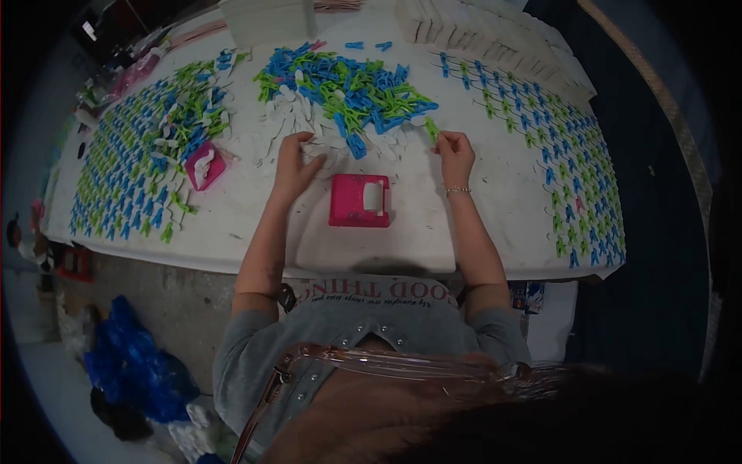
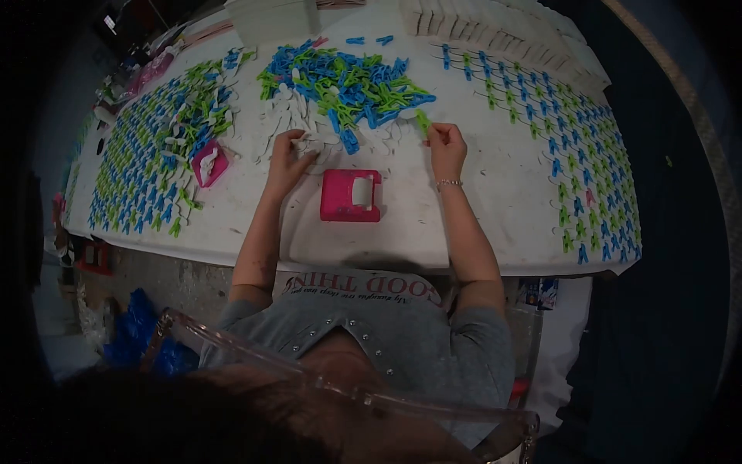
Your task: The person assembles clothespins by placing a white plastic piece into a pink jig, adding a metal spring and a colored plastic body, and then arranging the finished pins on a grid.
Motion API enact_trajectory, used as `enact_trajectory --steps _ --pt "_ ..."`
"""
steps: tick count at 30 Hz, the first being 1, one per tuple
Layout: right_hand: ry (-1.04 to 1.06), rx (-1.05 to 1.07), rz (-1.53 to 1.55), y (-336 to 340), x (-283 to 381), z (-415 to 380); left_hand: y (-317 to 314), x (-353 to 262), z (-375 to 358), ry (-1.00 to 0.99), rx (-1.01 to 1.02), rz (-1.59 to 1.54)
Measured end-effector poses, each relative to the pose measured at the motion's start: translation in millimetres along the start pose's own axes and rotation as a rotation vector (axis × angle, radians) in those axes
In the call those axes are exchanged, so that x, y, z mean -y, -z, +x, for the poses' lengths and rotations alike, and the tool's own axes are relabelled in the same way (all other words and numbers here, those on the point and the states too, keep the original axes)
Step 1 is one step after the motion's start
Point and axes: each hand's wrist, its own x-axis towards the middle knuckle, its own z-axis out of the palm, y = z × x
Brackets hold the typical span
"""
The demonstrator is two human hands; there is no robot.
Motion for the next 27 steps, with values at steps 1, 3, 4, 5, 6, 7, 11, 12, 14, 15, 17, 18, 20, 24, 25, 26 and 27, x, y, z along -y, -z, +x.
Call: enact_trajectory --steps 1,3,4,5,6,7,11,12,14,15,17,18,20,24,25,26,27 --pt "0.115 -0.154 -0.096 7 -15 21 1 12 1 -0.010 0.004 -0.006" --pt "0.167 -0.251 -0.268 18 -30 57 1 25 -1 0.018 0.022 0.393" --pt "0.207 -0.338 -0.440 23 -37 75 -1 24 1 0.012 0.021 0.387" --pt "0.210 -0.342 -0.443 27 -45 94 -3 22 1 -0.020 0.020 0.413" --pt "0.256 -0.388 -0.502 30 -55 114 -6 21 0 -0.050 0.017 0.438" --pt "0.302 -0.435 -0.560 32 -59 130 -7 22 0 -0.052 0.017 0.435" --pt "0.264 -0.497 -0.626 32 -68 166 -8 23 2 -0.052 -0.020 0.441" --pt "0.267 -0.519 -0.703 32 -65 170 -8 23 2 -0.045 -0.031 0.432" --pt "0.268 -0.538 -0.778 29 -60 175 -8 24 2 -0.043 -0.030 0.423" --pt "0.240 -0.539 -0.808 28 -59 176 -8 23 2 -0.041 -0.030 0.412" --pt "0.214 -0.539 -0.839 28 -57 178 -8 21 2 -0.044 -0.038 0.416" --pt "0.187 -0.539 -0.838 27 -56 178 -8 21 3 -0.051 -0.045 0.419" --pt "0.162 -0.540 -0.836 25 -54 177 -8 22 3 -0.061 -0.052 0.415" --pt "0.209 -0.547 -0.850 22 -53 168 -8 21 3 -0.066 -0.057 0.407" --pt "0.226 -0.583 -0.812 19 -51 162 -7 21 3 -0.069 -0.059 0.407" --pt "0.229 -0.585 -0.811 18 -50 155 -7 21 2 -0.073 -0.065 0.392" --pt "0.221 -0.538 -0.782 16 -49 145 -7 21 2 -0.076 -0.071 0.378"
